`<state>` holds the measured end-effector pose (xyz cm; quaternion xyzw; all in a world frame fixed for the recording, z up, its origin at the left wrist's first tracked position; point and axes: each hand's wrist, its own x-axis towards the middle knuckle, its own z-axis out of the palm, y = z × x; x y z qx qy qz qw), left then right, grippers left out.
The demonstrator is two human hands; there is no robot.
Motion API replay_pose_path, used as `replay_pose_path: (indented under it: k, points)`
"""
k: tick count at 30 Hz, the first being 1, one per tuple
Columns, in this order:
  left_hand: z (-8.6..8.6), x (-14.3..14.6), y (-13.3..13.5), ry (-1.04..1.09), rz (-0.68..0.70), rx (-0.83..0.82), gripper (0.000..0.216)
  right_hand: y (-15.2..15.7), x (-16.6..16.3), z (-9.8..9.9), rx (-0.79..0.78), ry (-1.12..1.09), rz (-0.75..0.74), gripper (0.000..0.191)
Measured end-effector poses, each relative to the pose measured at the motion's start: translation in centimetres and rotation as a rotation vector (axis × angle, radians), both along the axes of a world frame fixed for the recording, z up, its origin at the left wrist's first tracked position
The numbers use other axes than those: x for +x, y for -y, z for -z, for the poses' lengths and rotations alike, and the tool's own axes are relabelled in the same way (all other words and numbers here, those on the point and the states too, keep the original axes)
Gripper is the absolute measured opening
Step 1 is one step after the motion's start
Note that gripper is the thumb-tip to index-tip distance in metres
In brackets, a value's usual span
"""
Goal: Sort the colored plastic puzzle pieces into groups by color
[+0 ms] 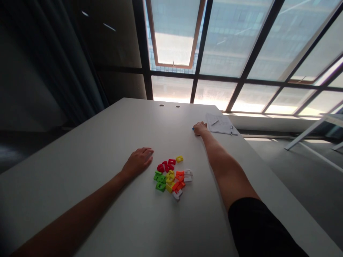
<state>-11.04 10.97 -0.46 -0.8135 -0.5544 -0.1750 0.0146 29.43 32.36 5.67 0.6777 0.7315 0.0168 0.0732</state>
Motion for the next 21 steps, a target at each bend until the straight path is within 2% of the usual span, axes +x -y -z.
replay_pose_path:
  k: [7, 14, 17, 21]
  points:
    - [0.0, 0.0, -0.1, 0.003, -0.008, -0.004, 0.032, -0.2, 1.3, 0.2, -0.025, -0.017, 0.012, 0.058]
    - [-0.1, 0.1, -0.1, -0.005, -0.005, -0.023, 0.034, 1.3, 2.0, -0.5, -0.002, -0.020, -0.006, 0.059]
    - [-0.1, 0.0, -0.2, -0.009, -0.001, -0.015, 0.035, 2.4, 2.3, -1.3, 0.073, -0.038, -0.038, 0.064]
    - [0.1, 0.0, -0.2, -0.004, -0.003, -0.007, 0.035, 5.3, 2.2, -1.6, 0.212, -0.107, -0.161, 0.056]
